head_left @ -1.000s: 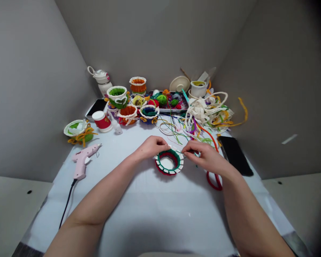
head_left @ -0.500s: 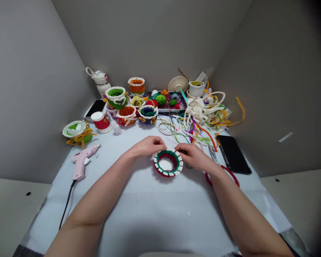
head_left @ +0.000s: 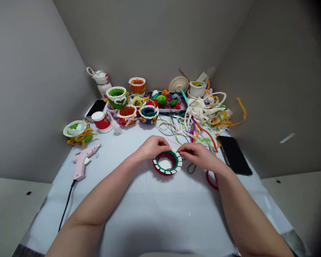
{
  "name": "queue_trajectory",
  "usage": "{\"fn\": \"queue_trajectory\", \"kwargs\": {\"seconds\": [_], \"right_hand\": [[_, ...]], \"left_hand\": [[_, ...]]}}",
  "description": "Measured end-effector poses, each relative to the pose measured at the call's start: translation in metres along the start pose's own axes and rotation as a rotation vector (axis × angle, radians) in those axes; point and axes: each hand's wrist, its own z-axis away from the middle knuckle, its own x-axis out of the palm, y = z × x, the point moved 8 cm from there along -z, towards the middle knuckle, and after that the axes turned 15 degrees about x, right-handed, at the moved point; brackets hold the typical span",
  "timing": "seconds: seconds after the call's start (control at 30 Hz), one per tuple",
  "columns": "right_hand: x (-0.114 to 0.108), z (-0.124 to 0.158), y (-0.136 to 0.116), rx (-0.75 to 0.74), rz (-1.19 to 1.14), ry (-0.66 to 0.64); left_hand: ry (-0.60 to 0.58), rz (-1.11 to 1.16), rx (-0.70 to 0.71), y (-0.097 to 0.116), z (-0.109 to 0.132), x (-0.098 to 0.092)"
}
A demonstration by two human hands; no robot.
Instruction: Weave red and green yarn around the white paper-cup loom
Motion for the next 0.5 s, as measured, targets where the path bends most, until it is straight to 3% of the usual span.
{"fn": "queue_trajectory", "kwargs": {"seconds": [0.23,0.5], "right_hand": [[-0.014,0.012,-0.016,-0.059,0.059,0.128],[-0.011,0.016,-0.021,-0.128,0.097,0.083]], "left_hand": [[-0.037,-0.013,-0.011,0.002,0.002,0.003],[-0.028,-0.001,-0.034,0.003,0.003,0.002]]}}
